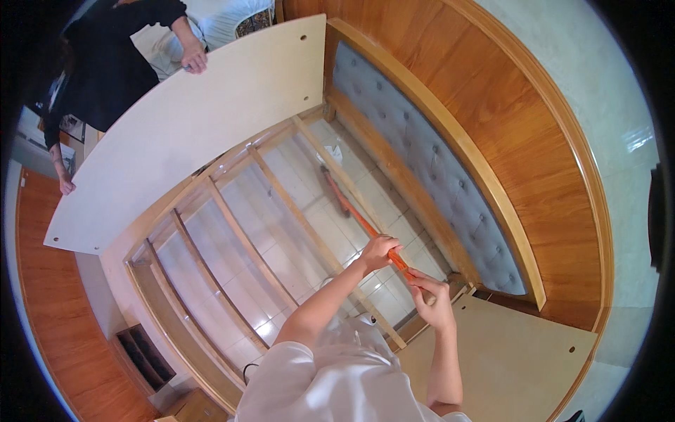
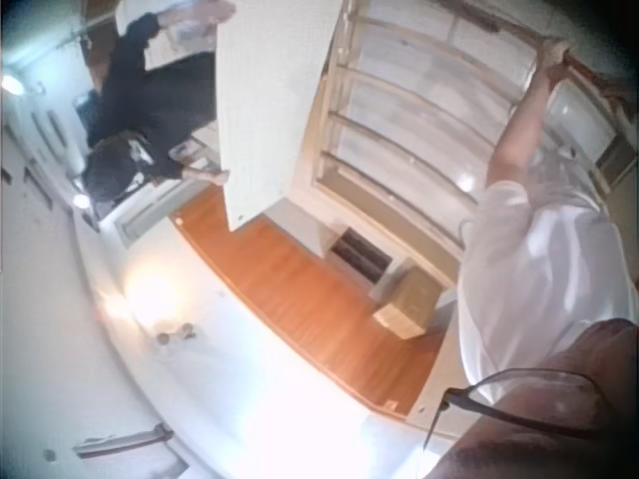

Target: The person sweeps the floor under a wooden bed frame using a broom. Another person moves the bed frame aside to allow access to the area underneath. The person continues sweeping the exposed floor area.

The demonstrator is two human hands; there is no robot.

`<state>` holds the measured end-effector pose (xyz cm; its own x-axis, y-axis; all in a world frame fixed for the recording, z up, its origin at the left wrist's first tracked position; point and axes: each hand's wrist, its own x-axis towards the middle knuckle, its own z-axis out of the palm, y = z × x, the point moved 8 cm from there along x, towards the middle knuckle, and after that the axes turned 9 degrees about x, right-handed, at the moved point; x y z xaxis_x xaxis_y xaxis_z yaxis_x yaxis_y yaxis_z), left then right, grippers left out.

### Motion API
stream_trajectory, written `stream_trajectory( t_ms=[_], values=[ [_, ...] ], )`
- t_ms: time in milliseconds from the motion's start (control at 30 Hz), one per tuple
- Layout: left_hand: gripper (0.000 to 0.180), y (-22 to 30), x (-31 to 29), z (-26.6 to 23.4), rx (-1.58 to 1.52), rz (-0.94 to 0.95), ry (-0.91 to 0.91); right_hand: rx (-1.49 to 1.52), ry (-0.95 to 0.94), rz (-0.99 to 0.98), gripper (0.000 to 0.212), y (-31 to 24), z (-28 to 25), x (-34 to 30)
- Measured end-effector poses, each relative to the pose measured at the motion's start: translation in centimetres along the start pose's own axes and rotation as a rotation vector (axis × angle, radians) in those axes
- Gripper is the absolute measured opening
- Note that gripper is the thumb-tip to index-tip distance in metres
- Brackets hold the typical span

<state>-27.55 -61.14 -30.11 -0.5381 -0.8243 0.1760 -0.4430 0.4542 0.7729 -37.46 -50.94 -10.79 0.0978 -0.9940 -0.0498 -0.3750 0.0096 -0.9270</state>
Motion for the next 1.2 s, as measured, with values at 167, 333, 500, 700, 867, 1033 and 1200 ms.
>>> stream_trajectory(
  t_ms=[167, 333, 500, 700, 867, 1033, 1200],
  values=[
    [0.011, -7.5, -1.3, 0.8, 0.096, -0.163, -0.097, 0.04, -0.106, 0.006, 0.016, 5.7, 6.3, 3.0],
    [0.016, -12.7, -7.7, -1.1, 0.153, -0.329, 0.063, 0.168, -0.201, -0.007, 0.014, 6.8, 10.7, 3.6],
    [0.005, -7.9, -7.3, -1.4, 0.191, -0.262, 0.077, 0.185, -0.108, -0.023, 0.016, 6.9, 7.4, 0.8],
    [0.042, 5.7, -3.8, 3.7, -0.032, 0.039, 0.051, 0.069, 0.112, 0.058, 0.015, 1.1, -4.1, -6.4],
    [0.03, 17.6, -4.6, 9.6, -0.188, 0.256, -0.23, -0.06, 0.294, 0.037, 0.016, -0.2, -10.5, -15.7],
    [0.021, 27.8, -8.7, 16.3, -0.347, 0.41, -0.637, -0.131, 0.493, 0.274, 0.019, -1.0, -13.3, -24.4],
    [0.012, 32.7, -13.8, 25.5, -0.576, 0.618, -0.836, -0.232, 0.764, 0.352, 0.009, -2.1, -15.0, -30.1]
  ],
)
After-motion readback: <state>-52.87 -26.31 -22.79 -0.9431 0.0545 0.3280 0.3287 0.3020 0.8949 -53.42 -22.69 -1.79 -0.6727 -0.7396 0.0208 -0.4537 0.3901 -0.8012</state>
